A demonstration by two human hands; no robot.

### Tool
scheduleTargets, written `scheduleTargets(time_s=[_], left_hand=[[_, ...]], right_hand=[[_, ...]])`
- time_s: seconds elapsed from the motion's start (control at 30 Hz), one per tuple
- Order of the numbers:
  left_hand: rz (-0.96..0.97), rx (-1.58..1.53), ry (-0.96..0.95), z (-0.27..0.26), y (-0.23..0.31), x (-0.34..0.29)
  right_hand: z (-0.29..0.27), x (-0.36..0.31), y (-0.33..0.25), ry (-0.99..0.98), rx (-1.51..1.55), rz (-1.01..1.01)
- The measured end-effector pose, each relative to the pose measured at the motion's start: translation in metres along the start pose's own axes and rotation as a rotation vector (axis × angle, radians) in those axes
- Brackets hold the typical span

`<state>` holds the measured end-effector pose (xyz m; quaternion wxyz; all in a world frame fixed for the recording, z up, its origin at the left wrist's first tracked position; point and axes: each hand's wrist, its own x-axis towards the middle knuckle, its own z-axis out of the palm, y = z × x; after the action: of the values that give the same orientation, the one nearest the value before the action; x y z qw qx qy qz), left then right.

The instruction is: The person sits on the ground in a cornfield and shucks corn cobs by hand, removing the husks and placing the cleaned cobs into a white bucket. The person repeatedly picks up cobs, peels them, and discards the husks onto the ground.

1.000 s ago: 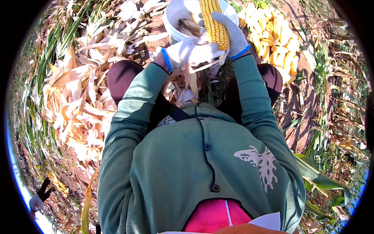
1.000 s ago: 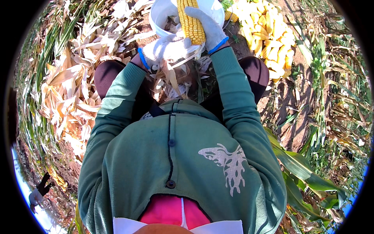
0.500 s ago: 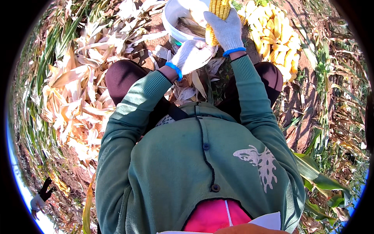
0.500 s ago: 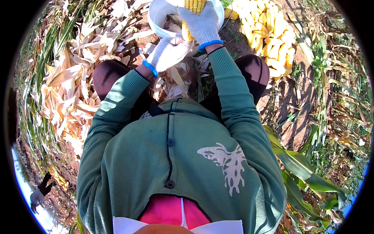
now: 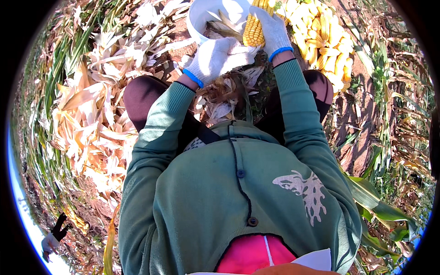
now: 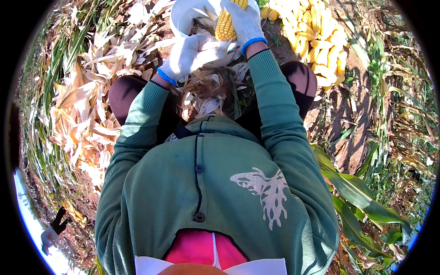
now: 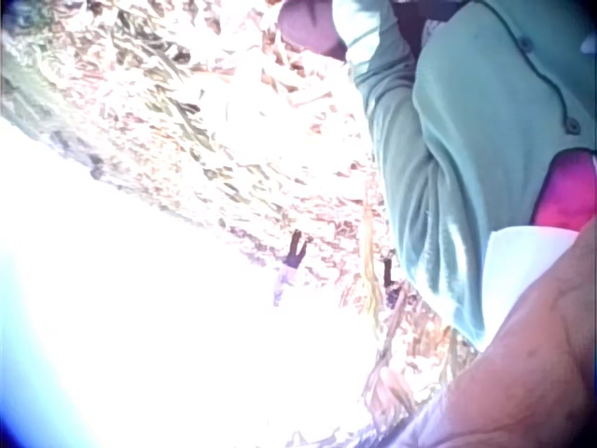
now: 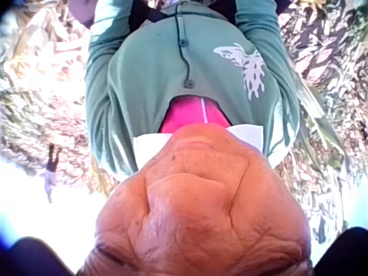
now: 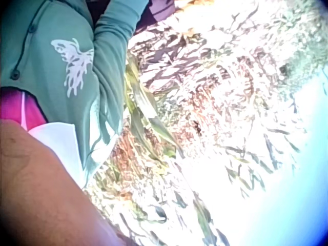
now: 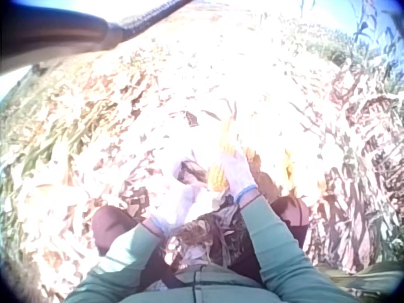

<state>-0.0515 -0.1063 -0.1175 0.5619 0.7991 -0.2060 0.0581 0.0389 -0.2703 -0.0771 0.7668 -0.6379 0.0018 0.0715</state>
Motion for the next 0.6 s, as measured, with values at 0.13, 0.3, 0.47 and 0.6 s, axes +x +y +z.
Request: scheduleTargets(time_s=[0.13, 0.3, 0.47, 0.6], left_hand=[[0.160, 0.748, 0.056, -0.007, 0.048, 0.000], [0.303, 0.560, 0.042, -0.001, 0.030, -0.006], [0.437, 0.365, -0.023, -0.015, 0.039, -0.013], [0.364, 0.398, -0.025, -0.008, 0.032, -0.013]], right_hand=[[-0.009, 0.000, 0.007, 0.045, 0.001, 0.023], [-0.001, -0.011, -0.007, 0.006, -0.115, 0.033], [0.001, -0.022, -0.014, -0.243, -0.176, 0.161], [-0.011, -0.004, -0.005, -0.189, 0.121, 0.287]])
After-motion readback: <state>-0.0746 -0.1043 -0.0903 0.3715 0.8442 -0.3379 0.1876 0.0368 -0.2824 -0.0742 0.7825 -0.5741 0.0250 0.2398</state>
